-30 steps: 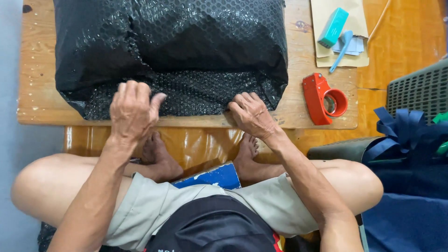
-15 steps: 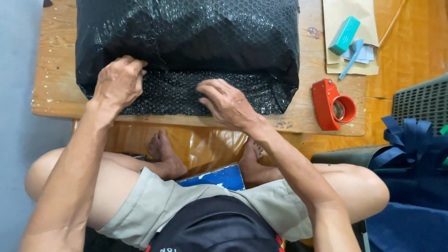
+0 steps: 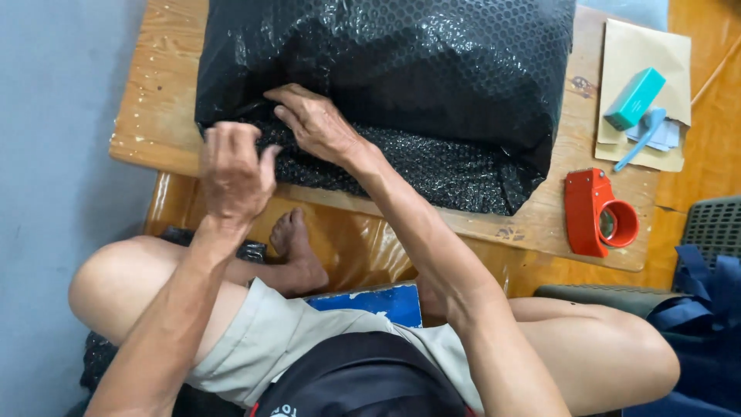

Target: A person is wrapping a large object in black bubble wrap and securing the edges with red adhesive tape using a dispenser.

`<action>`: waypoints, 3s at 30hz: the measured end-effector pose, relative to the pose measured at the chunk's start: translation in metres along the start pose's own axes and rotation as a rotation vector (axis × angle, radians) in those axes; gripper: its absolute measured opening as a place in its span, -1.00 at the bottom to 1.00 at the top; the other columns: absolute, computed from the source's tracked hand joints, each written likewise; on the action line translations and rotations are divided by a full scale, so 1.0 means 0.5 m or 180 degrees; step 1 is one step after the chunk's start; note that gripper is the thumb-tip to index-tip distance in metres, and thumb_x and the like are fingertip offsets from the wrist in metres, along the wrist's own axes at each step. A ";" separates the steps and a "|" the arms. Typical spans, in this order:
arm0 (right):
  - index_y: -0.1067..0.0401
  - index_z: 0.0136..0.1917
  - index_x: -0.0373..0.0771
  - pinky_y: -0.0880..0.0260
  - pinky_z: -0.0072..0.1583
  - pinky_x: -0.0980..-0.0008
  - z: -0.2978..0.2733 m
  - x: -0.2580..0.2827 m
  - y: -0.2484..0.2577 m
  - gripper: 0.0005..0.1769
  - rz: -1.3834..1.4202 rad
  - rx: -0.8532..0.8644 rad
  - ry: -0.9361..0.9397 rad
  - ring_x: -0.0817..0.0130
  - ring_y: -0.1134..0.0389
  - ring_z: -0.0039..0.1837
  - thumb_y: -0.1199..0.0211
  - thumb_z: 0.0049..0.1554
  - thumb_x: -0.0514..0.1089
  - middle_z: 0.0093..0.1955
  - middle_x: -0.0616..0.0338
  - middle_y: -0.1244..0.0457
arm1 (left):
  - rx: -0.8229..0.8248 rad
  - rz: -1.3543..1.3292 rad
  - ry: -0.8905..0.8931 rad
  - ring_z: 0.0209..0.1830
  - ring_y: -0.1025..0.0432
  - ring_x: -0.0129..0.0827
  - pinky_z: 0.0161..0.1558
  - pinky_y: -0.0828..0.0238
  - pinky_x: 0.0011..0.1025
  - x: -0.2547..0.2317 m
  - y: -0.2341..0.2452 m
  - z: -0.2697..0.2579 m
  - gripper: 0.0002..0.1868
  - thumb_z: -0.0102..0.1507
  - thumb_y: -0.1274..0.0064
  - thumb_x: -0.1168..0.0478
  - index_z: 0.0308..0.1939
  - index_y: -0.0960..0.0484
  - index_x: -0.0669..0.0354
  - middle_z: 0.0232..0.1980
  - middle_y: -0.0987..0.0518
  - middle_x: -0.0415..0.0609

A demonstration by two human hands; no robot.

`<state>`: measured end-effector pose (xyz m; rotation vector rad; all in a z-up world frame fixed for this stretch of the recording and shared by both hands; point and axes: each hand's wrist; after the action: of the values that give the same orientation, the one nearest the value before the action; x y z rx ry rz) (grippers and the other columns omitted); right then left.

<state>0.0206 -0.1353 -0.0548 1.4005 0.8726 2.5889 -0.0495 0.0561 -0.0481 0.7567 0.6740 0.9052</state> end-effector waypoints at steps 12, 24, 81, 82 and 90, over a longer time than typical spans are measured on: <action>-0.28 0.43 -0.15 -0.42 0.28 -0.03 -0.011 -0.044 -0.035 -0.59 -0.1147 0.0246 -0.0122 -0.07 -0.37 0.30 -0.01 0.32 -0.16 0.23 -0.03 -0.32 | -0.0159 -0.2725 0.2928 -0.19 -0.57 -0.57 -0.15 -0.54 -0.58 0.156 -0.016 -0.086 -0.71 0.32 -0.28 0.29 0.08 -0.62 0.26 -0.16 -0.66 -0.07; -0.26 0.46 -0.14 -0.43 0.27 -0.01 -0.027 -0.018 -0.032 -0.56 -0.1472 0.0241 -0.0146 -0.03 -0.35 0.34 0.02 0.34 -0.07 0.29 0.00 -0.32 | 0.0107 -0.2157 0.2243 -0.14 -0.60 -0.33 -0.14 -0.53 -0.46 0.136 -0.023 0.035 -0.28 0.19 -0.55 0.10 0.30 -0.50 0.24 -0.11 -0.67 0.04; -0.32 -0.15 -0.10 -0.28 -0.09 0.29 -0.363 0.173 0.349 -0.76 -0.2874 -0.0066 0.0613 0.25 -0.19 -0.19 0.01 0.35 -0.04 -0.20 0.18 -0.09 | 0.2109 0.0562 -0.0486 0.06 -0.50 -0.02 0.01 -0.41 -0.11 -0.222 -0.063 0.183 -0.60 0.45 0.20 0.15 0.26 -0.67 0.01 0.05 -0.63 0.16; -0.32 -0.15 -0.10 -0.28 -0.09 0.29 -0.361 0.169 0.356 -0.76 -0.2871 -0.0068 0.0616 0.25 -0.19 -0.19 0.01 0.35 -0.04 -0.20 0.18 -0.09 | 0.2109 0.0567 -0.0484 0.06 -0.50 -0.02 0.01 -0.41 -0.11 -0.204 -0.085 0.178 -0.60 0.45 0.20 0.15 0.26 -0.67 0.01 0.05 -0.63 0.16; -0.36 -0.11 -0.18 -0.36 -0.03 0.37 -0.314 0.165 0.425 -0.81 -0.2531 0.0124 0.0348 0.23 -0.28 -0.08 0.04 0.32 -0.26 -0.12 0.16 -0.09 | 0.3579 -0.0321 0.0346 0.34 -0.37 0.34 0.35 -0.19 0.19 -0.243 0.058 0.269 0.02 0.24 0.31 -0.55 0.42 -0.44 0.20 0.25 -0.54 0.47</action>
<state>-0.1090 -0.3570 0.0492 0.6927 1.1891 2.0365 -0.0126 -0.0761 0.0742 1.6464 1.3272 0.4108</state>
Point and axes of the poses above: each hand's wrist, its own z-axis towards the middle knuckle, its own y-axis out of the back of the hand, x = y × z
